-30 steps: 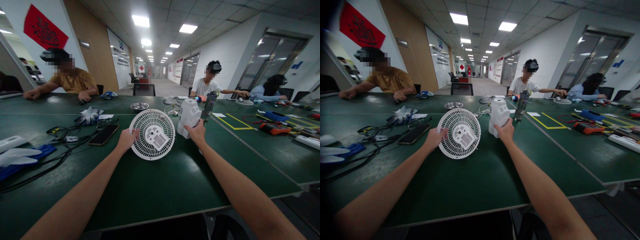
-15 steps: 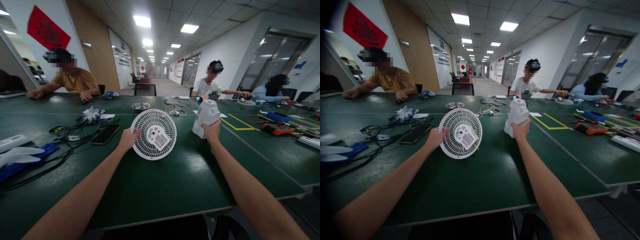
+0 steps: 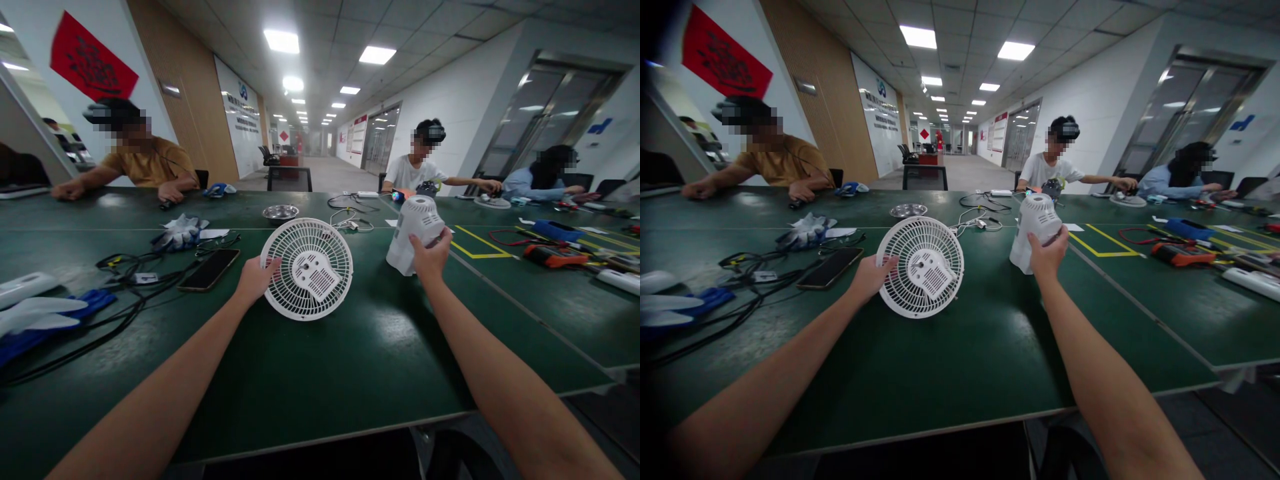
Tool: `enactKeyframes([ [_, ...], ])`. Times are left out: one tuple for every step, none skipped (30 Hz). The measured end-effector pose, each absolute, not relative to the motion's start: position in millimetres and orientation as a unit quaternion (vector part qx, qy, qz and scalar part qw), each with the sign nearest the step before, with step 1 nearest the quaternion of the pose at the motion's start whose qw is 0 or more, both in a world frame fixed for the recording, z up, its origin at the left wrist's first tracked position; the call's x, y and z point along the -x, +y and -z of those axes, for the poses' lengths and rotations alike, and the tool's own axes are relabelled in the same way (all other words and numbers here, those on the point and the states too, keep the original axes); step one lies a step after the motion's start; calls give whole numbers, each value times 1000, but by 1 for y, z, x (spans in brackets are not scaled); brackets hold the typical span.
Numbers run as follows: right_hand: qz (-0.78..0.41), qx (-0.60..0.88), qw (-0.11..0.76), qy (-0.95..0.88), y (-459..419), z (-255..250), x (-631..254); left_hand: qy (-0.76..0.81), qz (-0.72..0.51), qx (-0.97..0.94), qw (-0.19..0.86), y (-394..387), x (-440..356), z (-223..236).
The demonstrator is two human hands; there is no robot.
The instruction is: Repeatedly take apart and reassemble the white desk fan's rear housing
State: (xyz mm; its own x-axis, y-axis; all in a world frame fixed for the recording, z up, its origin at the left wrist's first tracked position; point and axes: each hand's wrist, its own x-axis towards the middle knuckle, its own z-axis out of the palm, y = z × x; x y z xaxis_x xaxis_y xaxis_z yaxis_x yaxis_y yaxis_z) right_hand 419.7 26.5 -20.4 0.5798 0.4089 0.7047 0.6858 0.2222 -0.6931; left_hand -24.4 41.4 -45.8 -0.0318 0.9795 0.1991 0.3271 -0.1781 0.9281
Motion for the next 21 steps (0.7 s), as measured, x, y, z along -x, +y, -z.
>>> enactKeyframes([
  [117,624,635,-440,25,19,-418,540,-473,-601,350,42,25,46],
  [130,635,627,-432,23,17,-417,539,-473,-599,356,41,25,46],
  [145,645,619,-424,21,15,-415,538,-474,-597,360,41,25,45],
  [160,652,611,-419,18,13,-413,537,-475,-596,362,40,24,45],
  [176,657,604,-415,15,10,-410,537,-475,-594,363,39,24,44],
  [193,659,598,-413,12,7,-408,538,-475,-594,363,39,24,43],
  [210,656,594,-415,9,4,-404,540,-475,-593,363,38,24,42],
  [225,647,593,-423,6,1,-401,541,-475,-592,362,38,23,42],
  [235,632,596,-437,3,-2,-396,540,-475,-592,362,38,23,42],
  [234,614,601,-455,1,-4,-391,539,-475,-594,361,38,23,42],
  [223,598,603,-479,0,-5,-385,537,-476,-596,359,39,23,43],
  [201,586,601,-505,-1,-5,-378,535,-478,-599,356,41,23,44],
  [174,580,592,-531,-1,-3,-371,532,-479,-602,354,42,24,45],
  [144,581,577,-556,0,0,-364,529,-480,-602,356,44,24,47],
  [116,585,558,-577,1,5,-356,526,-483,-598,364,45,24,48],
  [91,592,537,-594,3,11,-350,522,-488,-589,377,46,24,50],
  [66,600,514,-610,5,18,-344,518,-492,-578,393,46,24,50],
  [43,612,489,-620,7,25,-339,515,-495,-568,409,46,24,51],
  [20,627,462,-627,9,32,-335,513,-498,-557,422,46,24,51],
  [1,644,433,-630,11,38,-332,511,-500,-550,433,45,24,51],
  [-14,662,407,-630,13,43,-330,511,-499,-543,441,44,23,50],
])
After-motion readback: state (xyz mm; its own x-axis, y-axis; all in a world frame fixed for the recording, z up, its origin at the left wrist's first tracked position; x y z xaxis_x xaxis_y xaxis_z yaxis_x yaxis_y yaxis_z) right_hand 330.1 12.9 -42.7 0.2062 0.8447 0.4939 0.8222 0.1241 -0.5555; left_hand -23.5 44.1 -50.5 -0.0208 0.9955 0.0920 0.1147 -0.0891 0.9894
